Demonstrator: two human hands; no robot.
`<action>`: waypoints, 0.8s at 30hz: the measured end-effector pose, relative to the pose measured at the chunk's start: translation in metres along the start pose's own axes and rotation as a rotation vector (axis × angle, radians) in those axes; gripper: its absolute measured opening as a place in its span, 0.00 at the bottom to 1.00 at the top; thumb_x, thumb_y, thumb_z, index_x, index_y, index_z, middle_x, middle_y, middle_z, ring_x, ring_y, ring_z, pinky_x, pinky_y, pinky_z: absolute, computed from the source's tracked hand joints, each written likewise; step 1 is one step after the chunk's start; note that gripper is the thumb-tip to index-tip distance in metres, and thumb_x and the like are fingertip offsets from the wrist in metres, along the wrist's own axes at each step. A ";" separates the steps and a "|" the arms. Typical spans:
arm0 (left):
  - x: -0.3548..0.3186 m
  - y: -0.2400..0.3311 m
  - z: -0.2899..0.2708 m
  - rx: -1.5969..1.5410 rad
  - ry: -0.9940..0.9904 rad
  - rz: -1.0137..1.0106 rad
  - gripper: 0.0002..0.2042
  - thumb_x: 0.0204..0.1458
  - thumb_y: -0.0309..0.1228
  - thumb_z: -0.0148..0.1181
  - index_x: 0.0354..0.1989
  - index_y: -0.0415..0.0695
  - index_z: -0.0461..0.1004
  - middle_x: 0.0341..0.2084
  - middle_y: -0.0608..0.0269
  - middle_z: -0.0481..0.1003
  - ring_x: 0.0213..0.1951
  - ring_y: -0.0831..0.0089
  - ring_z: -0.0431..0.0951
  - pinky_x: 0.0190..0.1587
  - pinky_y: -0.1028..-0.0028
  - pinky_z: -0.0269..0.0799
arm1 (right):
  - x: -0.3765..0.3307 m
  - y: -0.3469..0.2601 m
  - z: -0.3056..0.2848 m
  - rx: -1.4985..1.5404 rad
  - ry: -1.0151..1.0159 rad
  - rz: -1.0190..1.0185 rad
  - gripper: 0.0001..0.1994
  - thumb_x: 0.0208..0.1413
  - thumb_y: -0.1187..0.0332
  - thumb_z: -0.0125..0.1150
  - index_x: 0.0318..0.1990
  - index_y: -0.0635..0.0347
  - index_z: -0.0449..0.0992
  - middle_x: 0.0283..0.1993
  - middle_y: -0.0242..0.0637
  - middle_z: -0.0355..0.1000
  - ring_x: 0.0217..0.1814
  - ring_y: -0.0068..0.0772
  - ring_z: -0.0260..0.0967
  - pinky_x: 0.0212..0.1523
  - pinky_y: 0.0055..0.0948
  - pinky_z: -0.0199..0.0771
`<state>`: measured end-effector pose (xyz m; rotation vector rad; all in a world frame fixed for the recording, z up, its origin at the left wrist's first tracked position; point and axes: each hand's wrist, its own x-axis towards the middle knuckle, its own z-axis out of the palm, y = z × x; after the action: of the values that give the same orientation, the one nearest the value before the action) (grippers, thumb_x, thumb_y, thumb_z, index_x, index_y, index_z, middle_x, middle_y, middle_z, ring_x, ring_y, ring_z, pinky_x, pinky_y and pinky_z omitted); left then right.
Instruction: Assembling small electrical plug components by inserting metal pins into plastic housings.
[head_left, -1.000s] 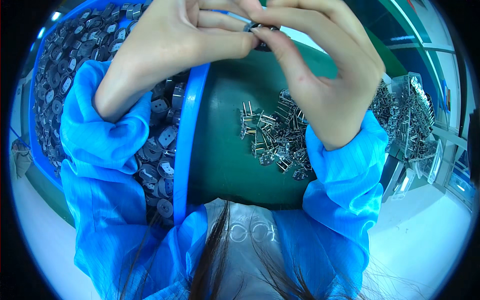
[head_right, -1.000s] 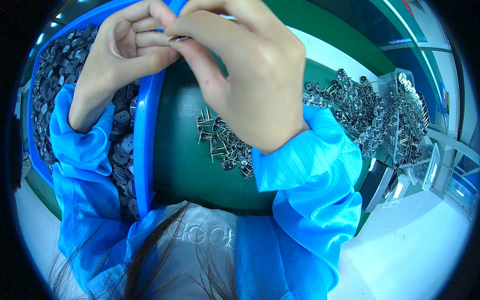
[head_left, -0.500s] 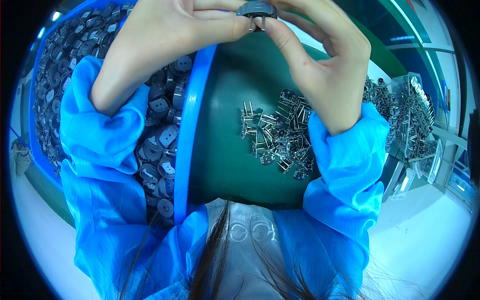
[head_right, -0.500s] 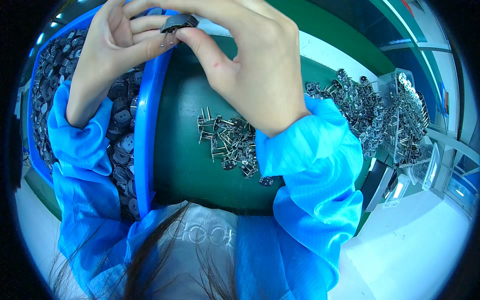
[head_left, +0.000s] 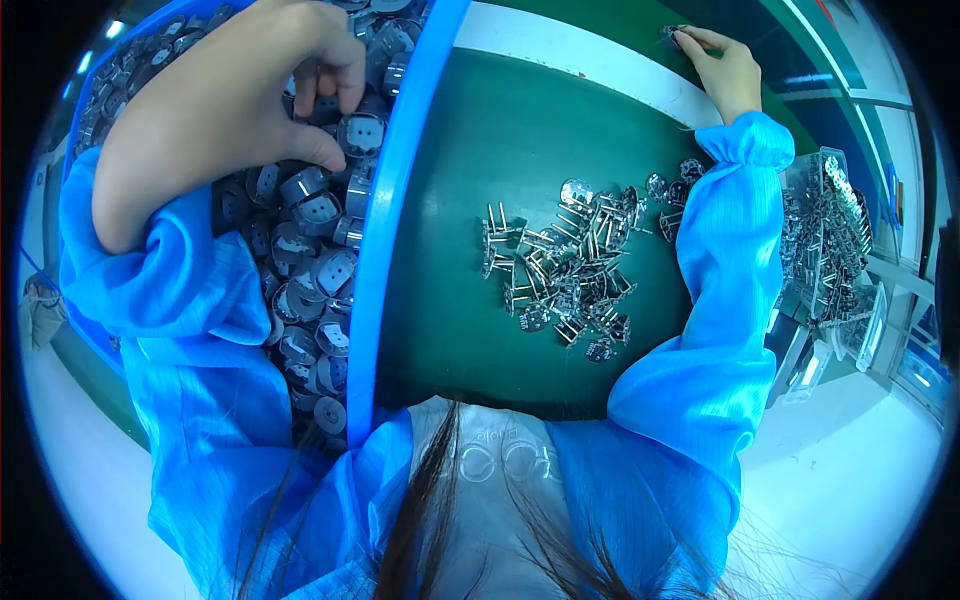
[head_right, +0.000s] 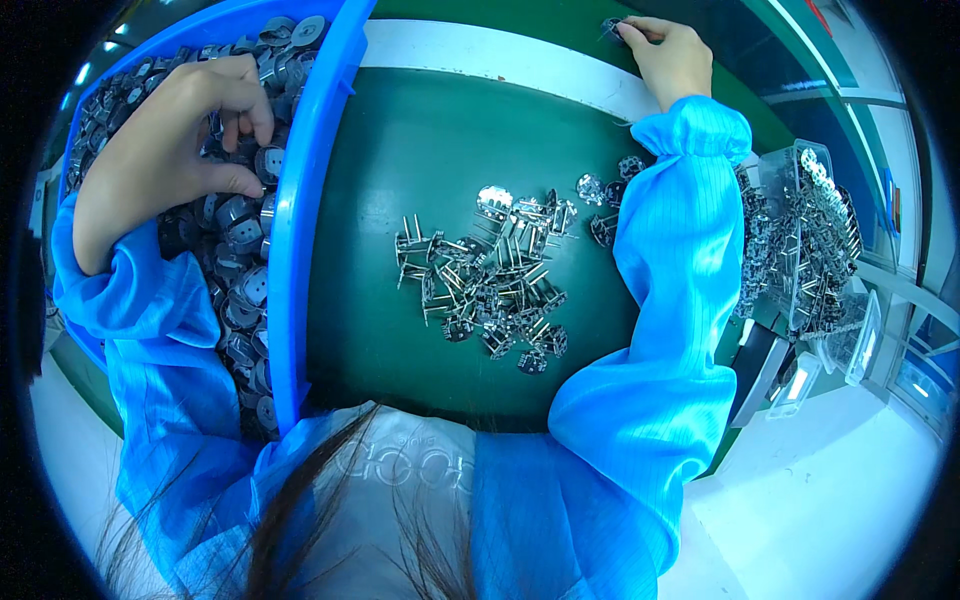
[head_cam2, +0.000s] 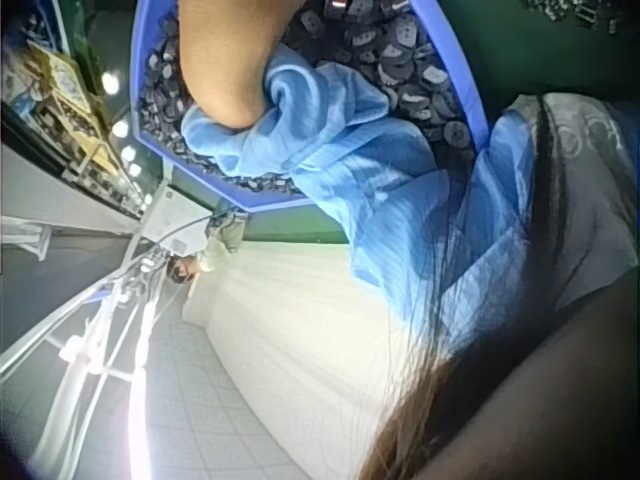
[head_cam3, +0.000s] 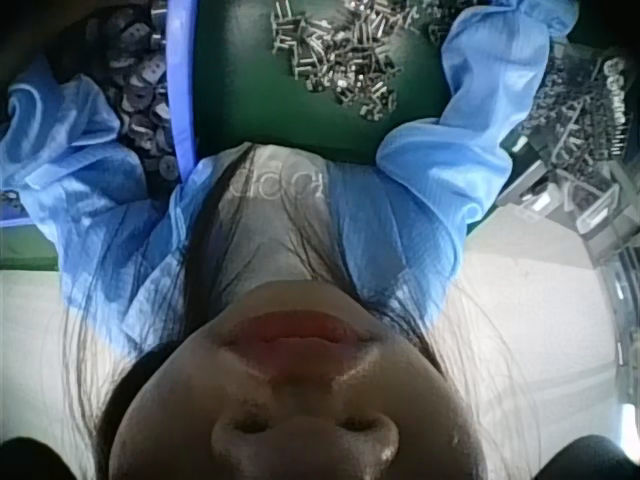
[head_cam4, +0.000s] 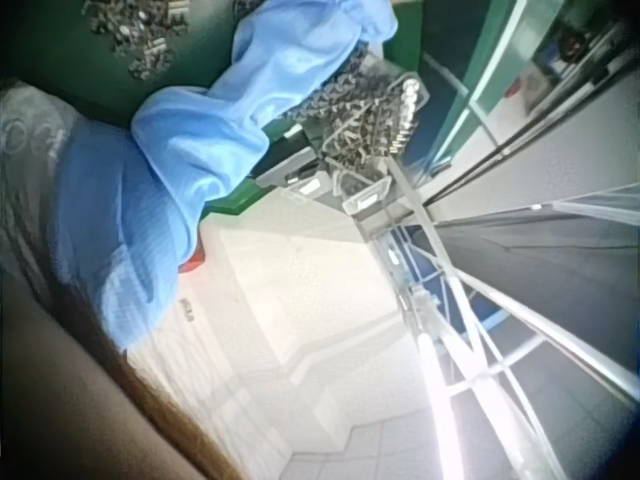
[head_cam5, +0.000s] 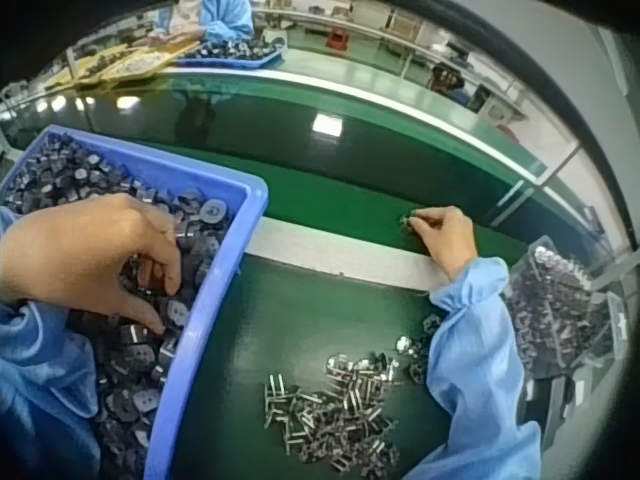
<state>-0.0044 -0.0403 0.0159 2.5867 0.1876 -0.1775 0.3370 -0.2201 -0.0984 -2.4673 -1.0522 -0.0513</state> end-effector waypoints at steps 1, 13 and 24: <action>-0.001 0.005 -0.001 0.019 -0.002 -0.048 0.18 0.24 0.18 0.71 0.28 0.37 0.72 0.28 0.61 0.70 0.28 0.70 0.72 0.28 0.73 0.69 | -0.001 -0.002 0.003 -0.041 0.075 -0.059 0.13 0.47 0.58 0.65 0.37 0.52 0.82 0.31 0.41 0.77 0.37 0.38 0.76 0.42 0.32 0.73; 0.002 0.045 0.006 0.113 0.140 -0.007 0.14 0.29 0.19 0.67 0.28 0.36 0.73 0.29 0.62 0.69 0.30 0.70 0.73 0.24 0.74 0.70 | -0.117 -0.112 -0.054 0.113 -0.484 -0.427 0.08 0.40 0.67 0.68 0.25 0.61 0.78 0.25 0.44 0.74 0.28 0.45 0.73 0.33 0.36 0.74; -0.002 0.007 0.001 -0.055 0.252 -0.026 0.12 0.36 0.20 0.63 0.33 0.41 0.72 0.29 0.66 0.75 0.33 0.77 0.76 0.30 0.77 0.72 | -0.112 -0.130 -0.052 0.293 -0.462 -0.420 0.06 0.39 0.78 0.62 0.28 0.63 0.76 0.23 0.40 0.74 0.24 0.41 0.72 0.29 0.34 0.72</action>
<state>-0.0057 -0.0464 0.0191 2.5464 0.3131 0.1435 0.1749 -0.2389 -0.0240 -2.0011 -1.6258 0.5260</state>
